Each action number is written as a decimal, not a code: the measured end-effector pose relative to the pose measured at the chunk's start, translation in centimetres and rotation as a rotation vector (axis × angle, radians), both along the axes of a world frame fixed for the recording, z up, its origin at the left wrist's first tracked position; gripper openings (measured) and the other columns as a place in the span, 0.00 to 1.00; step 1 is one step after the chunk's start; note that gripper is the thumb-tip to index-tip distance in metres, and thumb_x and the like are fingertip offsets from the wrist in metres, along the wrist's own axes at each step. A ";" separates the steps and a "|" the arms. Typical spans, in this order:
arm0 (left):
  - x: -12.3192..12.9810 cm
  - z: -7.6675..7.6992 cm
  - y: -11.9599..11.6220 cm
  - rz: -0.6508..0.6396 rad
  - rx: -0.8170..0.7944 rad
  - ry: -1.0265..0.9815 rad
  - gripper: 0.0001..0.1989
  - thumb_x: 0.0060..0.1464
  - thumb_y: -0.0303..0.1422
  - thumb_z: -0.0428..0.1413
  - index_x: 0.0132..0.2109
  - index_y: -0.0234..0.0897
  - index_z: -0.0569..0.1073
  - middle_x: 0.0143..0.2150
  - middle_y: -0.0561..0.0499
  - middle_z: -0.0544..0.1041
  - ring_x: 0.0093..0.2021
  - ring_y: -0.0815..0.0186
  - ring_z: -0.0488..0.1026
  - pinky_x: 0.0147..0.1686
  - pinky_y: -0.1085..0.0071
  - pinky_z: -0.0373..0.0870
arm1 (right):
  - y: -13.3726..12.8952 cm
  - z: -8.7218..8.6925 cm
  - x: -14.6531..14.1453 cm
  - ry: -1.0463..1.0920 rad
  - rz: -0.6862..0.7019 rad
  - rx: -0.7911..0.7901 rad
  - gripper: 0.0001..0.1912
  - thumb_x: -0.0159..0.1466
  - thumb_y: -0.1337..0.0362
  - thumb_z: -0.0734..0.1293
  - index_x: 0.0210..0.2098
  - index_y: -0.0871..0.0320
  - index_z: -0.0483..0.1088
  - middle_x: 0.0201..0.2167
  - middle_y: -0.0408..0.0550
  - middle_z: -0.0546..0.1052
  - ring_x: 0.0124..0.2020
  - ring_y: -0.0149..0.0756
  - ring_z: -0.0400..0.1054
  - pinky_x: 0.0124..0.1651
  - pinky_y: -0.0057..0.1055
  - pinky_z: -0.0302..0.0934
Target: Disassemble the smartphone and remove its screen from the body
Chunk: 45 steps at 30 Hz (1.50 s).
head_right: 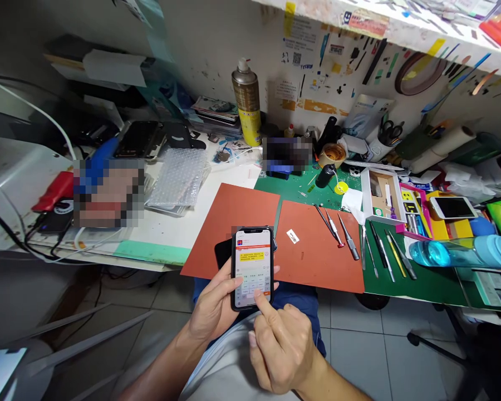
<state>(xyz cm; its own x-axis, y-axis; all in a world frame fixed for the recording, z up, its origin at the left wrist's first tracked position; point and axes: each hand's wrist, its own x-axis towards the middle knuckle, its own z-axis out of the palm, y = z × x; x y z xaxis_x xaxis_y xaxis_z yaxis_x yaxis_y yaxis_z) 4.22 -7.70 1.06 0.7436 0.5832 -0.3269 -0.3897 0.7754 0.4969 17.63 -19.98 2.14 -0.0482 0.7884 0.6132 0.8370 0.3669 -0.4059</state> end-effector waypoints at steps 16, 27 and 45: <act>0.0 0.1 0.0 0.009 -0.002 0.021 0.27 0.67 0.31 0.57 0.71 0.41 0.69 0.71 0.38 0.75 0.69 0.38 0.74 0.67 0.36 0.70 | -0.1 0.0 0.0 0.003 0.019 -0.009 0.11 0.71 0.74 0.60 0.45 0.67 0.74 0.51 0.75 0.83 0.24 0.37 0.72 0.26 0.38 0.53; -0.1 -0.2 -0.2 -0.020 0.044 -0.033 0.35 0.54 0.23 0.58 0.69 0.42 0.71 0.65 0.43 0.81 0.68 0.42 0.75 0.73 0.37 0.62 | 2.1 1.8 -0.2 -0.076 0.005 -0.084 0.15 0.72 0.70 0.59 0.51 0.70 0.73 0.59 0.77 0.79 0.26 0.38 0.74 0.26 0.38 0.58; 0.0 0.0 0.1 -0.021 0.093 0.016 0.34 0.58 0.25 0.61 0.71 0.43 0.69 0.67 0.40 0.79 0.68 0.39 0.75 0.69 0.35 0.66 | 0.4 0.5 0.1 -0.045 0.005 -0.032 0.11 0.68 0.72 0.59 0.43 0.63 0.73 0.55 0.73 0.83 0.22 0.36 0.68 0.25 0.39 0.54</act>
